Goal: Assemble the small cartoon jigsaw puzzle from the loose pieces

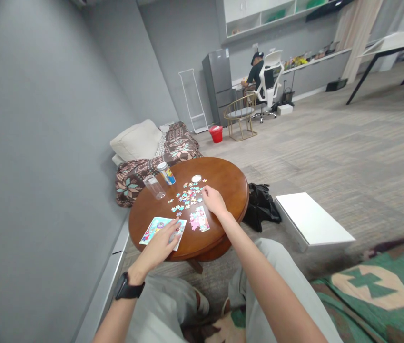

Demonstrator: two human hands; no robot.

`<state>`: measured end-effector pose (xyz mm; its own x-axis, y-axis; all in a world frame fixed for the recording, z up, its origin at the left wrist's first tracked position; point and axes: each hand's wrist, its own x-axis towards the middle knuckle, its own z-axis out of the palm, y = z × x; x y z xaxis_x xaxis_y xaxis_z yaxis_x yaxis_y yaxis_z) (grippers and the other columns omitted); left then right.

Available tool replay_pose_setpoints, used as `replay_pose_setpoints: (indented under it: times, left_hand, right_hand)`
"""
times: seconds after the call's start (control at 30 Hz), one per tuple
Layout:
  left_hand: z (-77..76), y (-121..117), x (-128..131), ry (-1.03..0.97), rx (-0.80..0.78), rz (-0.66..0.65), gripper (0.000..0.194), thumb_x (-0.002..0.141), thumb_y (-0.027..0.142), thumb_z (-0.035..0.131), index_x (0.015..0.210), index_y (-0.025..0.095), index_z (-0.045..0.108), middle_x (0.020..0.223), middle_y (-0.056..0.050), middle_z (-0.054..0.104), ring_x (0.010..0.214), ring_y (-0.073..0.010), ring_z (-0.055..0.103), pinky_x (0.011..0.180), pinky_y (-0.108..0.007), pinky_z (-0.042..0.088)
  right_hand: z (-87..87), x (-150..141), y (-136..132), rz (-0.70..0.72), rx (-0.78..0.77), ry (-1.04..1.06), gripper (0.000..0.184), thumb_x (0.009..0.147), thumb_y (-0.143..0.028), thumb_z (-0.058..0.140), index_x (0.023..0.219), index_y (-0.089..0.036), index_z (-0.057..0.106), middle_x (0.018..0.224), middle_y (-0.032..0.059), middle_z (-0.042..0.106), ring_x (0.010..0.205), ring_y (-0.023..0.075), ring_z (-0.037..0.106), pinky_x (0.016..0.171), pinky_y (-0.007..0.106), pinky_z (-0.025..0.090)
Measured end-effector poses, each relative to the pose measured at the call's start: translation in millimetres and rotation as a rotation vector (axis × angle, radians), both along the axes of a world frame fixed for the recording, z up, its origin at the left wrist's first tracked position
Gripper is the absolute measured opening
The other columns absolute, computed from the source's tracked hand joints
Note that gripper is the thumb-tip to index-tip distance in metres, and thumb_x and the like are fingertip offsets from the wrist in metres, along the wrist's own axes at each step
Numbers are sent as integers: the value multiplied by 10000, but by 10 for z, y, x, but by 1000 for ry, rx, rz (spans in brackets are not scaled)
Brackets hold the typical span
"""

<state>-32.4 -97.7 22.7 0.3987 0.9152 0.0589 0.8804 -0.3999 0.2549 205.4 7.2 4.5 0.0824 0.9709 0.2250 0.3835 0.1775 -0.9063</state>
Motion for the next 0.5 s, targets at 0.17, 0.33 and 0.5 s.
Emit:
replay_pose_setpoints:
  times: [0.17, 0.33, 0.5]
  left_hand:
    - [157, 284, 193, 81, 51, -4, 329, 953, 260, 484, 1214, 190, 671, 1380, -124, 638, 1296, -244, 581, 1101, -364, 435]
    - [281, 732, 442, 204, 247, 129, 241, 953, 212, 432, 1027, 166, 657, 1107, -136, 684, 1062, -259, 630, 913, -364, 450]
    - [141, 951, 446, 110, 358, 320, 186, 926, 165, 432, 916, 178, 617, 1008, -124, 674, 1026, -274, 604, 867, -380, 409]
  right_hand:
    - [19, 4, 9, -16, -1, 0, 216, 905, -288, 412, 786, -228, 583, 760, 2, 630, 741, 179, 596, 715, 286, 421]
    - [-14, -3, 41, -128, 106, -70, 222, 903, -251, 419, 738, -221, 564, 907, 50, 589, 860, 196, 573, 835, 319, 437]
    - [-105, -9, 52, -294, 80, -220, 177, 852, -154, 468, 801, -210, 629, 1013, 108, 610, 999, 264, 547, 892, 385, 414]
